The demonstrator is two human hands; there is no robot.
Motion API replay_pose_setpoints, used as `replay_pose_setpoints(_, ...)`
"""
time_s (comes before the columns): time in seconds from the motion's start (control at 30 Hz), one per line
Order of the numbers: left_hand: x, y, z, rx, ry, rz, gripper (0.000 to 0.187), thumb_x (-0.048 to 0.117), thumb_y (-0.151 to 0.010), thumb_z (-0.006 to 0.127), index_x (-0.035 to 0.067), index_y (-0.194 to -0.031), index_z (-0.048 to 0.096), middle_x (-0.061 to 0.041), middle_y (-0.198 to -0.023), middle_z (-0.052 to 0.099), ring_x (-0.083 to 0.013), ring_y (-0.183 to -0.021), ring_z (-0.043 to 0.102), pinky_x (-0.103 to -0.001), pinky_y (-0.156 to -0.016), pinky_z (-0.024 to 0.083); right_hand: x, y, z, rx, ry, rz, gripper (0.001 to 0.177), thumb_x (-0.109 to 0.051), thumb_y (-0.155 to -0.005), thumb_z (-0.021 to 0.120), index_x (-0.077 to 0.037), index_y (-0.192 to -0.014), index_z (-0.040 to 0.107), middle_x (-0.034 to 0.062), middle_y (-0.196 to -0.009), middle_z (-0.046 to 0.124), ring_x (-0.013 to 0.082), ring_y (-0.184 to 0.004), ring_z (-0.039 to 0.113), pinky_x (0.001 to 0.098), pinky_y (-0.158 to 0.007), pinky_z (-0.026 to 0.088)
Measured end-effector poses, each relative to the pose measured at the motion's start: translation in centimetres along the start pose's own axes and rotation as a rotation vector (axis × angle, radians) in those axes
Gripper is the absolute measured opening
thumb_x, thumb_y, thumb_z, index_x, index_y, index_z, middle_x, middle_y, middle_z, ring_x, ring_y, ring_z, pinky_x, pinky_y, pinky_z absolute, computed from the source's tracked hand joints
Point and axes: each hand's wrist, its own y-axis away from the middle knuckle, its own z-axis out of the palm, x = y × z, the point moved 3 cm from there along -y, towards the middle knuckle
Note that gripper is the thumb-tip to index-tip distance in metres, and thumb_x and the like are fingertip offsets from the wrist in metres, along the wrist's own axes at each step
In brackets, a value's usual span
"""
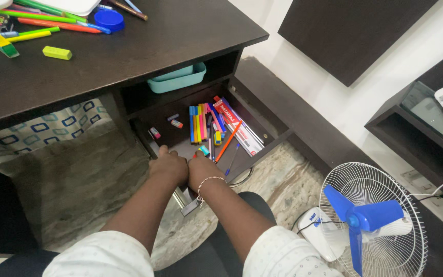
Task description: The person organizes stationery items by moving them from a drawer onto a desk. They handle various pens, markers, erasers, and a pencil sharpener, placing them in a pile on the desk surface.
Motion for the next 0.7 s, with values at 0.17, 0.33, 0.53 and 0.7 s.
replay_pose_setpoints(0.17,0.2,1.0,-0.8,-0.043,-0.043,0.008,0.045,0.024,-0.091,0.070,0.021,-0.136,0.066,-0.001,-0.151,0.053,-0.0278,-0.149,0.029,-0.053,-0.109,0.044,-0.2,0.3,-0.7,0.014,-0.008,-0.007,0.026,-0.008,-0.088,0.061,-0.003,-0.111,0.073,0.0251,-0.143,0.049,0.0424,-0.115,0.065,0.0494,-0.098,0.053)
replay_pose_setpoints(0.33,-0.1,0.3,-0.5,-0.030,0.027,-0.010,0.037,0.020,-0.092,0.067,0.018,-0.129,0.072,-0.003,-0.141,0.063,-0.0270,-0.150,0.030,-0.054,-0.108,0.043,-0.3,0.4,-1.2,0.085,-0.020,0.004,0.023,-0.007,-0.086,0.061,-0.003,-0.106,0.073,0.0261,-0.146,0.043,0.0444,-0.105,0.068,0.0512,-0.093,0.054)
replay_pose_setpoints(0.53,-0.3,-0.9,0.9,0.104,0.089,0.022,0.036,0.021,-0.098,0.051,0.015,-0.131,0.067,-0.002,-0.143,0.059,-0.0277,-0.146,0.032,-0.057,-0.105,0.042,-0.3,0.5,-1.4,0.140,-0.005,-0.021,0.024,-0.007,-0.086,0.061,-0.001,-0.107,0.070,0.0298,-0.147,0.038,0.0466,-0.099,0.068,0.0525,-0.090,0.055)
replay_pose_setpoints(0.7,-0.6,-1.4,1.6,0.100,0.037,0.048,0.037,0.021,-0.100,0.048,0.011,-0.130,0.067,-0.005,-0.140,0.063,-0.0284,-0.146,0.035,-0.055,-0.105,0.044,-0.7,1.1,-1.9,0.178,-0.038,-0.011,0.021,-0.006,-0.087,0.060,-0.002,-0.106,0.068,0.0267,-0.138,0.045,0.0462,-0.096,0.069,0.0534,-0.088,0.055)
